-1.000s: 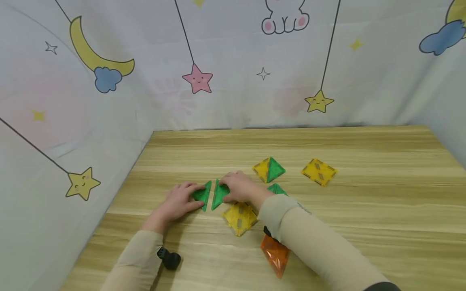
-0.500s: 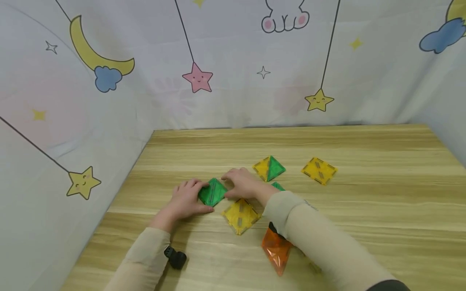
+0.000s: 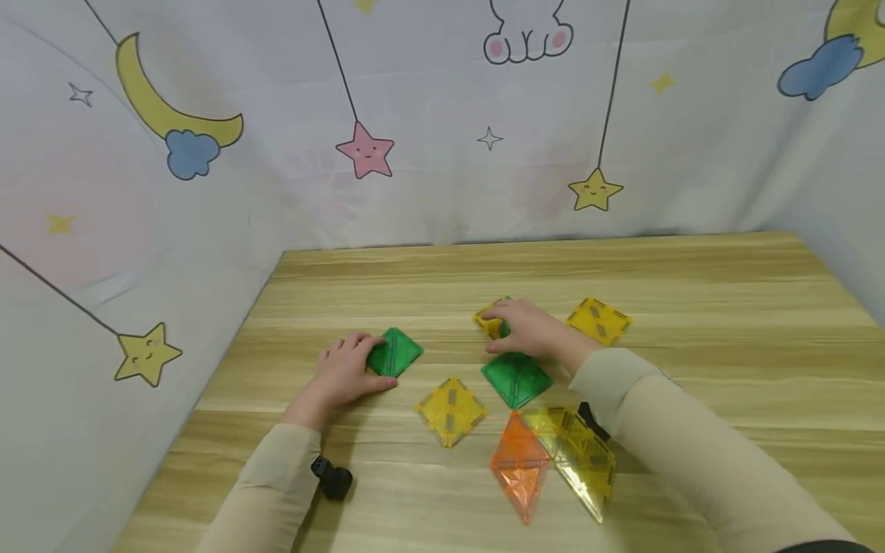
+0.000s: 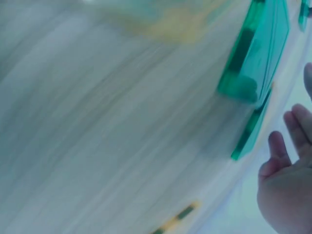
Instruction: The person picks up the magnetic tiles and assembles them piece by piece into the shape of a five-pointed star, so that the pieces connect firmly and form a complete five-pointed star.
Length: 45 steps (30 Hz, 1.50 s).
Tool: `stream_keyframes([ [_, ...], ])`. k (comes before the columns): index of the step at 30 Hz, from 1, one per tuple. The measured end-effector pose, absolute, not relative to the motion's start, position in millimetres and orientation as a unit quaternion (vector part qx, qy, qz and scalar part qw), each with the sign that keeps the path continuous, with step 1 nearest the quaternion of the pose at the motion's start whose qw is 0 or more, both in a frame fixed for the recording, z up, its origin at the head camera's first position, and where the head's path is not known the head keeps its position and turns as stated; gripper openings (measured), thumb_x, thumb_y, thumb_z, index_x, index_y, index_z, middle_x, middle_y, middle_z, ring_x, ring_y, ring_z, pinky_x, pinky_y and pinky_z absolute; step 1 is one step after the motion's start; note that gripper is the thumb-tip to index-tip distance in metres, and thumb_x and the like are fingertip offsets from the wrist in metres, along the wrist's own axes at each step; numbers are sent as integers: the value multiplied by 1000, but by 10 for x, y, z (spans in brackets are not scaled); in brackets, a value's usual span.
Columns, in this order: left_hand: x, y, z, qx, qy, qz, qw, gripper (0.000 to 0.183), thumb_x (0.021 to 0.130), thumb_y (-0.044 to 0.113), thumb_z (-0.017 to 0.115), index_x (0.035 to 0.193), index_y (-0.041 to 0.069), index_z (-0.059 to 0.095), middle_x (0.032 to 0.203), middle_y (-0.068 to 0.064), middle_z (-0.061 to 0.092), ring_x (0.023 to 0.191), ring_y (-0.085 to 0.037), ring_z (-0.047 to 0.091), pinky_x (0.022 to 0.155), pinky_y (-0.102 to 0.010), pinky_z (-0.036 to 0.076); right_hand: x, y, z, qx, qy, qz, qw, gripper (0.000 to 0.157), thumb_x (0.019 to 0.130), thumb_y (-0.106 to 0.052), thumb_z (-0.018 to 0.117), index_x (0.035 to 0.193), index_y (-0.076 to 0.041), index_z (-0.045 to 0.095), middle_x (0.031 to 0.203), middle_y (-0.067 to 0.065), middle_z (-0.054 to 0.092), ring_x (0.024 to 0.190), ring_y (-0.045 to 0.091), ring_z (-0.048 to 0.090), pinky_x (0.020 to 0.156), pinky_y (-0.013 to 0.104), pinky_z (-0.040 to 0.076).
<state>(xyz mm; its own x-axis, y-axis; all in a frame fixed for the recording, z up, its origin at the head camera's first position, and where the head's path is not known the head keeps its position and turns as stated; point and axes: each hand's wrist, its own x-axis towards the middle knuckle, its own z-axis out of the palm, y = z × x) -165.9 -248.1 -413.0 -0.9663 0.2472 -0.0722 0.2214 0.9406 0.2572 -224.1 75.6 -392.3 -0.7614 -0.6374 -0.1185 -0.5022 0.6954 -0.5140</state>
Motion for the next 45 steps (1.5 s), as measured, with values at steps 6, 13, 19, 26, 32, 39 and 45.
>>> stream_keyframes([
  [6,-1679,-2422,-4077,119,983,128,54,78,77,56,69,136,11,46,136,-17,42,119,-42,37,92,-62,26,-2107,1084,-3899,-349,897,-234,136,54,88,-30,66,132,-4,51,135,17,47,127,37,37,103,54,26],
  [13,-1638,-2129,-3946,174,974,132,52,75,77,56,68,138,17,46,137,-9,43,120,-38,38,92,-58,28,-1869,1413,-3950,-387,885,-232,117,55,85,-30,70,130,-2,53,132,17,49,124,37,41,101,56,28],
  [19,-1498,-1815,-3812,254,955,140,66,73,75,52,72,135,17,49,135,-5,48,117,-34,41,90,-55,29,-1651,1594,-4036,-390,881,-248,103,59,83,-34,71,130,-3,53,128,13,48,118,33,44,96,51,35],
  [26,-1292,-1529,-3822,337,929,131,82,77,72,56,74,134,17,50,134,-4,46,117,-28,39,89,-50,28,-1388,1791,-4126,-419,875,-237,40,62,79,-42,73,125,-4,58,119,9,49,108,25,45,89,46,39],
  [32,-1104,-1341,-3916,383,914,103,89,79,69,61,72,132,19,51,129,0,45,116,-23,38,95,-46,26,-1106,2014,-4221,-404,884,-233,13,81,71,-61,70,127,-5,56,123,7,46,113,24,40,90,48,36],
  [39,-948,-1213,-4021,422,899,78,81,81,67,68,69,130,19,53,124,3,45,110,-17,39,92,-40,27,-817,2188,-4381,-409,890,-199,-43,91,64,-72,67,126,-6,56,126,5,47,114,24,39,88,50,28],
  [45,-863,-1183,-4069,414,904,72,78,79,69,65,69,129,17,54,119,4,46,106,-16,39,92,-39,28,-729,2111,-4437,-396,893,-205,-48,86,67,-70,66,125,-7,56,127,1,46,116,21,36,89,49,25],
])
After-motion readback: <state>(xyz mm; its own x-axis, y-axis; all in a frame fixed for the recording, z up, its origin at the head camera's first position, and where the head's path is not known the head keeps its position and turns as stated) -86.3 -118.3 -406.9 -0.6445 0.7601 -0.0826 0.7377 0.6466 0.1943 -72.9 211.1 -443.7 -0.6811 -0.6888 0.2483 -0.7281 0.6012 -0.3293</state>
